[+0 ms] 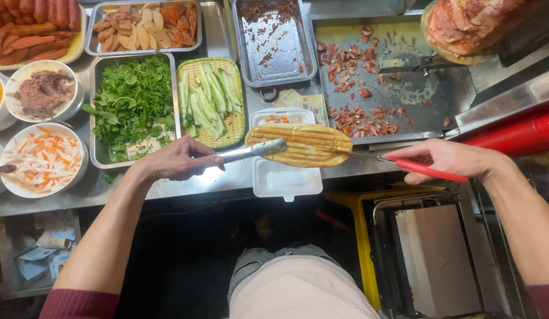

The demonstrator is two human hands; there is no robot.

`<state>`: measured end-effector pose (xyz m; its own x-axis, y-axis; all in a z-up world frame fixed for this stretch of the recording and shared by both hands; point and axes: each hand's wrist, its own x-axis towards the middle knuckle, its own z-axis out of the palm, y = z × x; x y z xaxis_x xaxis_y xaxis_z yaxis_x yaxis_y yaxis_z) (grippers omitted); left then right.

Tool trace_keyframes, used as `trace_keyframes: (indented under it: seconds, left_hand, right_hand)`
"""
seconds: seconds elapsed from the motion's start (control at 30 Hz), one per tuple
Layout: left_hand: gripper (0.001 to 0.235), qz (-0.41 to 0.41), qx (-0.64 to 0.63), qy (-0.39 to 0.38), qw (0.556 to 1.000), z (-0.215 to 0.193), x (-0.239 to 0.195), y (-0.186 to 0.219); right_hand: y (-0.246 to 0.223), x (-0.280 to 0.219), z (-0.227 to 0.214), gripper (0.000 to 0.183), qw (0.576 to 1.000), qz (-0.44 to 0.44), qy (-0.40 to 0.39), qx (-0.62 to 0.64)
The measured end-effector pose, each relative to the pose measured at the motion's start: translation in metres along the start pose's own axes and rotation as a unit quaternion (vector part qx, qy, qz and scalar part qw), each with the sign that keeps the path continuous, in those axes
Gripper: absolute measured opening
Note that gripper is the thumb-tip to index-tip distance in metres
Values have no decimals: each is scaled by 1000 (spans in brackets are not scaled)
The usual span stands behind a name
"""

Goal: The person assembles a meal in a white styrofoam container by adding various ingredients from metal trays, including sliced cucumbers, shredded carrots, sliced meat, and fresh herbs. They use tongs to place the items and scissors to cut a grilled bread item into the container.

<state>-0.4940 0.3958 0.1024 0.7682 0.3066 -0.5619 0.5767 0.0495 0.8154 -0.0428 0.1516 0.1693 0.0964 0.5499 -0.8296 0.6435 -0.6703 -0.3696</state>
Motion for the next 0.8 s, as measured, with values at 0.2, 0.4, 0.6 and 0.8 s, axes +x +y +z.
trace_keyframes:
  seconds: [0.2,0.4,0.6,0.8]
  left_hand:
    - [51,6,-139,88,986,33,-3,0]
    - [47,44,-333,223,915,93,40,-9]
    - [50,42,-283,234,929,77,29,7]
    - [54,53,-252,218,941,77,13,33]
  right_hand:
    - [33,35,40,50,989,-59,53,121]
    - [49,76,129,60,928,-196,-17,317]
    - [31,95,162,49,896,-238,-16,374]
    - [-31,73,165,23,878,-253,-25,406]
